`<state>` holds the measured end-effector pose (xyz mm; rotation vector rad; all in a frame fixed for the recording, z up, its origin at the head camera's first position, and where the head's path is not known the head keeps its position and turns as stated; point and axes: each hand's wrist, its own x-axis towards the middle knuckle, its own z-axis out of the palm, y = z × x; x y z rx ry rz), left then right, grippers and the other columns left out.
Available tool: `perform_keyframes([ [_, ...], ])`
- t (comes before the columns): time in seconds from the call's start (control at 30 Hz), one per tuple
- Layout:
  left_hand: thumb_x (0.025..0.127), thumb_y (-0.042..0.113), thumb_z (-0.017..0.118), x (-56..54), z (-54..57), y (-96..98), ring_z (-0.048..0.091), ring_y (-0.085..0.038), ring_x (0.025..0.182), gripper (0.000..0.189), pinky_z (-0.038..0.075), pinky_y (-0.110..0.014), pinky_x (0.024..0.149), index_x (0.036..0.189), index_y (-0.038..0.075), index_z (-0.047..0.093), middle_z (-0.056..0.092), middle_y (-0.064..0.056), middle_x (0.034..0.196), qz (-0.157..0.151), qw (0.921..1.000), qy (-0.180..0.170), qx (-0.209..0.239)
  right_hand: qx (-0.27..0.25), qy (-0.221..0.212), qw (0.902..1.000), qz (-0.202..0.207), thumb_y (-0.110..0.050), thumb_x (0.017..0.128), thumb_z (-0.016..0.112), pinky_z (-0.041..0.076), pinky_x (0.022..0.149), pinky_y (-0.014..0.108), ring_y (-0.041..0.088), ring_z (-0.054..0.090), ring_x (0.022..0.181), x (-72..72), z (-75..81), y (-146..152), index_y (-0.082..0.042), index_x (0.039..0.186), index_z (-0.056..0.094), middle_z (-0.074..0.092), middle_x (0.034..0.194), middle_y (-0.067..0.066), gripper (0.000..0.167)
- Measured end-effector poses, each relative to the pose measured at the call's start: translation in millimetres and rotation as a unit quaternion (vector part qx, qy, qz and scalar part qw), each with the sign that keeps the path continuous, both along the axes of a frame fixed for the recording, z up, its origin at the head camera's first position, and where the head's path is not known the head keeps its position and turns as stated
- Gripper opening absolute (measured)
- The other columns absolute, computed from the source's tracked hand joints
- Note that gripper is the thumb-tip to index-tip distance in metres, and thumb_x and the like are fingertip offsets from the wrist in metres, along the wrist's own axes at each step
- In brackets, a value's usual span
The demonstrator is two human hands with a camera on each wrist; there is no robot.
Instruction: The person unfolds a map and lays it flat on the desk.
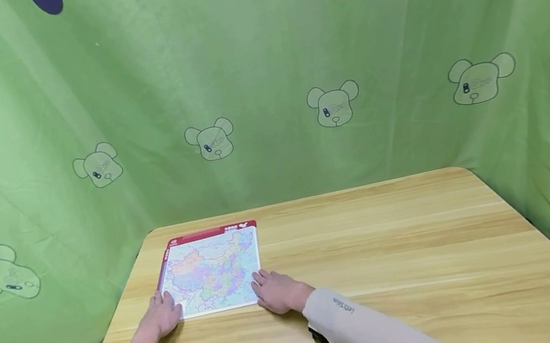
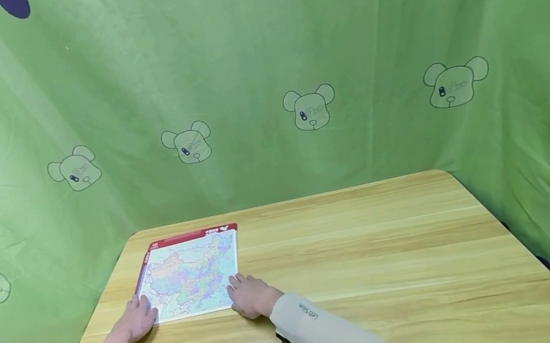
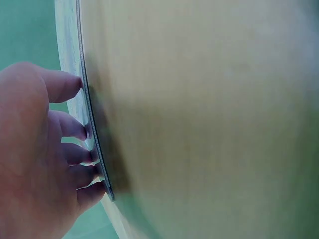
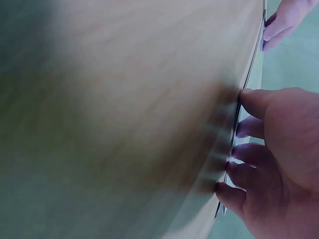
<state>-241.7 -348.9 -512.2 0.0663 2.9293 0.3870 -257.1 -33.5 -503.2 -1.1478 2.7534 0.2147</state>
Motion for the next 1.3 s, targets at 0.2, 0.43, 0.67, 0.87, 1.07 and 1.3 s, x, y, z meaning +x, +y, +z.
perform_keyframes([
  [0.2,0.099,0.027,0.038,1.5,0.2,4.6,0.005,-0.058,0.132,0.068,0.011,-0.063,0.108,0.137,-0.024,0.014,0.004,-0.045,0.141,0.000,0.9997,-0.019,0.016,-0.002,0.000,1.0000,0.005,-0.037,0.101,0.040,0.030,0.110,0.034,0.023,0.028,0.138,-1.3,-2.8,6,-0.009,0.145,0.039,0.031,0.151,0.010,0.051],
  [0.43,0.091,0.016,0.040,2.1,-1.7,9.7,0.004,-0.056,0.133,0.066,0.010,-0.062,0.109,0.138,-0.023,0.014,0.002,-0.044,0.143,-0.002,0.9993,-0.022,0.028,-0.004,-0.003,1.0000,0.002,-0.037,0.101,0.041,0.030,0.110,0.033,0.023,0.028,0.138,-1.6,-3.0,13,-0.010,0.144,0.040,0.031,0.151,0.009,0.051],
  [0.67,0.087,0.009,0.036,2.0,-0.6,14.3,0.003,-0.055,0.134,0.064,0.008,-0.060,0.110,0.139,-0.022,0.013,0.002,-0.042,0.144,-0.010,0.9992,-0.017,0.034,-0.002,0.000,1.0000,-0.001,-0.037,0.101,0.041,0.030,0.110,0.034,0.023,0.028,0.138,-2.4,-1.6,19,-0.010,0.144,0.040,0.030,0.151,0.009,0.051],
  [0.87,0.089,0.011,0.035,1.3,-2.0,17.9,0.001,-0.052,0.136,0.064,0.007,-0.059,0.111,0.140,-0.020,0.013,0.001,-0.039,0.146,-0.009,0.9992,-0.027,0.030,-0.004,-0.007,1.0000,-0.003,-0.037,0.101,0.041,0.031,0.110,0.034,0.024,0.028,0.138,-0.1,1.7,25,-0.009,0.144,0.040,0.031,0.151,0.010,0.051],
  [1.07,0.092,0.014,0.036,-0.5,-4.0,22.2,0.002,-0.052,0.136,0.062,0.007,-0.059,0.111,0.140,-0.019,0.013,0.002,-0.039,0.146,-0.018,0.9994,-0.024,0.019,-0.012,-0.012,0.9999,-0.003,-0.036,0.101,0.041,0.030,0.110,0.035,0.025,0.028,0.138,0.9,1.2,32,-0.008,0.144,0.040,0.030,0.151,0.011,0.051],
  [1.3,0.094,0.018,0.038,-1.8,-5.2,28.8,0.005,-0.052,0.135,0.063,0.010,-0.059,0.111,0.141,-0.019,0.015,0.004,-0.039,0.146,-0.028,0.9993,-0.018,0.013,-0.019,-0.016,0.9997,-0.005,-0.036,0.101,0.042,0.031,0.110,0.034,0.025,0.029,0.138,1.2,-0.5,42,-0.008,0.144,0.041,0.031,0.151,0.011,0.051],
])
